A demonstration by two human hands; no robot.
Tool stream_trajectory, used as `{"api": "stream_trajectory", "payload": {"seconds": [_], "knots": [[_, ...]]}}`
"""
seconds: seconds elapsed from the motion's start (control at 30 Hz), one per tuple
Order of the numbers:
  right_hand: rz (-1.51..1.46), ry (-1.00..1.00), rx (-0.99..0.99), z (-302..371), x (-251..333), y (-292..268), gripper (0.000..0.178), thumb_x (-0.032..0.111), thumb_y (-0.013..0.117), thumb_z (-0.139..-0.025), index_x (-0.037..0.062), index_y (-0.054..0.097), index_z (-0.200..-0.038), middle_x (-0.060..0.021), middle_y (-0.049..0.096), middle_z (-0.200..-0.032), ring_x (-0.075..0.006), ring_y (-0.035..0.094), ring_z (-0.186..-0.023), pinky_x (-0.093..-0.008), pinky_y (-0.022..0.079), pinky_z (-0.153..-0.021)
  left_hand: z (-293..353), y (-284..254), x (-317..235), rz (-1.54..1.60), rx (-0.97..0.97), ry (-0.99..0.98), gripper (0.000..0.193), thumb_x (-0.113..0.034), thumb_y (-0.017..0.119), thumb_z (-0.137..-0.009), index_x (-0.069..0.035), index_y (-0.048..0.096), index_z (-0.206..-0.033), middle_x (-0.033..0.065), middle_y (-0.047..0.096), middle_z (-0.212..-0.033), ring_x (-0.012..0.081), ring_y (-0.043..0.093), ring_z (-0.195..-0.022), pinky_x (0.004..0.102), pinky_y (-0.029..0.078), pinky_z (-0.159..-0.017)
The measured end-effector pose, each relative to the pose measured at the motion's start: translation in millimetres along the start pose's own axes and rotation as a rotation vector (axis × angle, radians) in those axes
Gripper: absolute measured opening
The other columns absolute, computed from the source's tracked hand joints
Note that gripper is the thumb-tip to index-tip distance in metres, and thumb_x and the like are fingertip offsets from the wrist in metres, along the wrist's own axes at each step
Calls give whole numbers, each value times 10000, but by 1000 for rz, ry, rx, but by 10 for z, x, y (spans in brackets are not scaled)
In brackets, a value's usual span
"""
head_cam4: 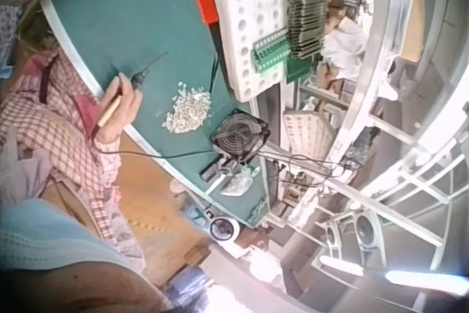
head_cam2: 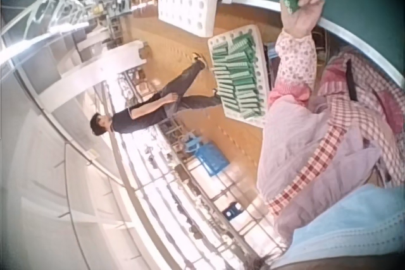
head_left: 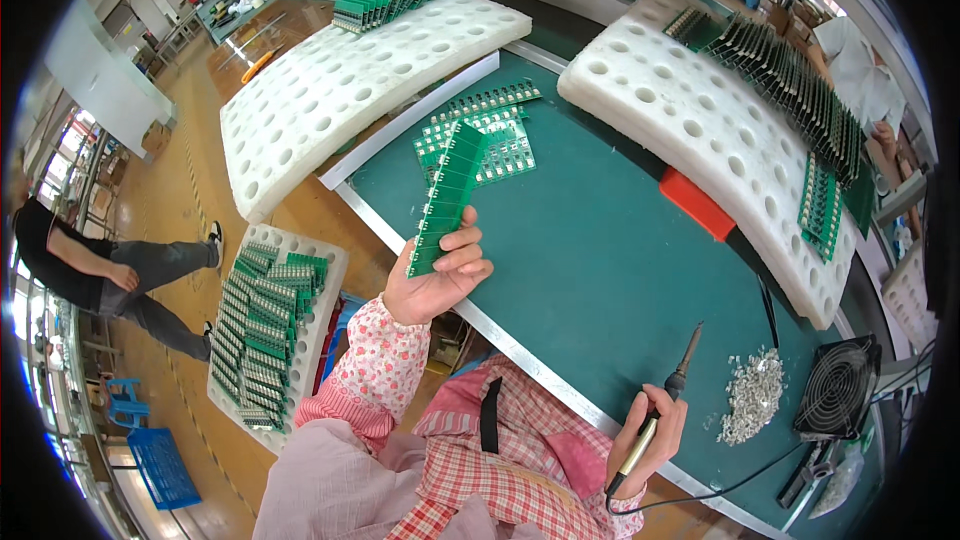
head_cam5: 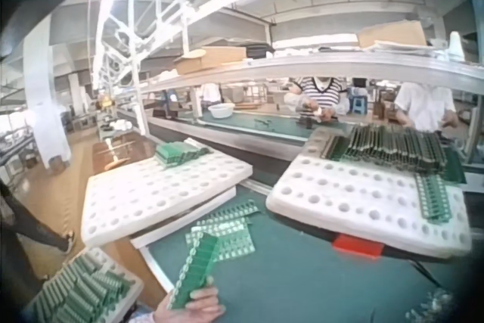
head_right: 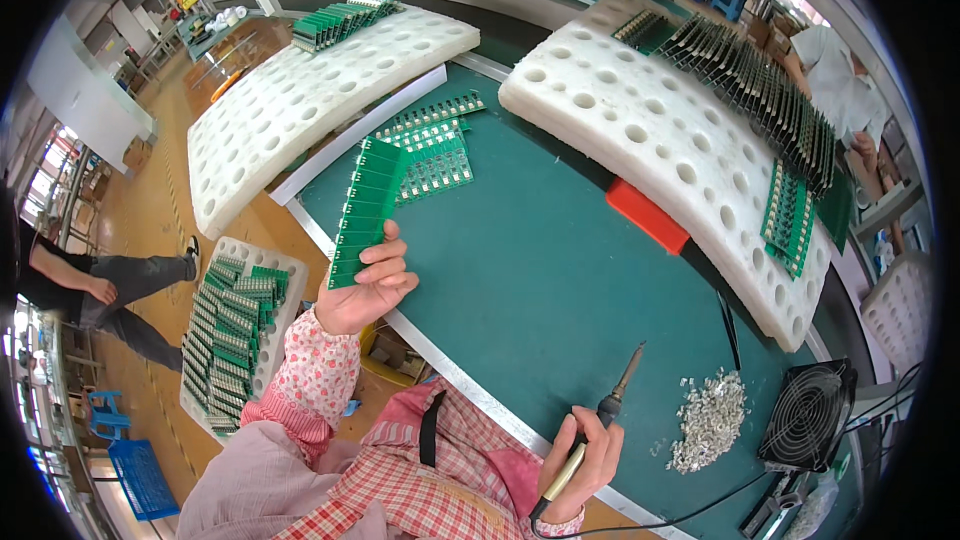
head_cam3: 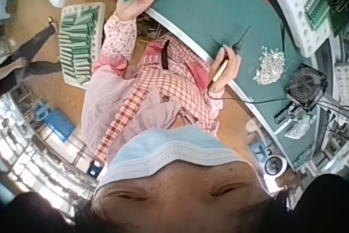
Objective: The person solders pins on circuit boards using a soldering iron and solder wire, attaches small connector components onto the boards by hand, and solders the connectors into place.
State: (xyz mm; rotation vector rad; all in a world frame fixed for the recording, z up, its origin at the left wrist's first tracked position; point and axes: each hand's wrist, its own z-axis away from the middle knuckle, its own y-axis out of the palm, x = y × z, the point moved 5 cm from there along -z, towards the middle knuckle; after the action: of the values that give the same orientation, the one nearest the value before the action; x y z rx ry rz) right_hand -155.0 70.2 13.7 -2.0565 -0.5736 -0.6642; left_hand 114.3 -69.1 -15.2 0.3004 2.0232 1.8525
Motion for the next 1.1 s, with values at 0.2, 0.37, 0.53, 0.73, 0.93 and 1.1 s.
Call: {"api": "stream_trajectory", "payload": {"seconds": [0.2, 0.37, 0.53, 0.73, 0.93, 1.1], "knots": [[-17, 33, 22, 26, 10, 18, 133, -52, 580, -838, -14, 592, -965, -138, 570, -818, -249, 520, -682, -347, 421, -593, 96, -93, -148, -314, -199, 179, 208, -224, 474, -977, -61, 551, -1082, -30, 490, -720, 82, 418, -602, 272, 351, -674], [-33, 13, 4, 48, 11, 16, 107, -31, 564, -871, -12, 591, -973, -138, 524, -813, -278, 508, -703, -373, 399, -616, 491, -120, -414, -296, -288, 344, 207, -212, 519, -956, -67, 569, -1095, -31, 540, -780, 100, 451, -660, 300, 380, -722], [-10, -18, 0, 67, -6, 48, 84, -25, 559, -887, -20, 593, -964, -135, 516, -793, -272, 497, -688, -370, 383, -592, 829, -86, -480, -38, -39, 323, 283, -232, 457, -959, -73, 558, -1170, -50, 482, -740, 77, 471, -673, 289, 340, -757], [-6, -47, -27, 60, 88, 73, 77, -14, 552, -899, -31, 592, -962, -130, 495, -781, -261, 491, -680, -371, 389, -592, 939, -21, -431, 58, 110, 382, 296, -244, 461, -957, -77, 555, -1182, -47, 467, -723, 83, 467, -659, 292, 333, -749], [35, 13, -11, 105, 17, 16, 117, 32, 515, -947, -43, 579, -1009, -130, 577, -930, -219, 558, -830, -326, 460, -768, 1542, -514, -902, 86, -94, 665, 308, -175, 422, -953, -57, 541, -1211, -3, 570, -786, 120, 539, -749, 322, 386, -783], [12, -8, 14, 107, -2, 60, 127, 48, 513, -954, -43, 577, -1015, -131, 581, -942, -216, 560, -836, -324, 460, -773, 2940, -1328, -1631, -245, -594, 1081, 216, -255, 528, -966, -93, 595, -1092, 10, 630, -895, 137, 585, -825, 310, 466, -717]]}}
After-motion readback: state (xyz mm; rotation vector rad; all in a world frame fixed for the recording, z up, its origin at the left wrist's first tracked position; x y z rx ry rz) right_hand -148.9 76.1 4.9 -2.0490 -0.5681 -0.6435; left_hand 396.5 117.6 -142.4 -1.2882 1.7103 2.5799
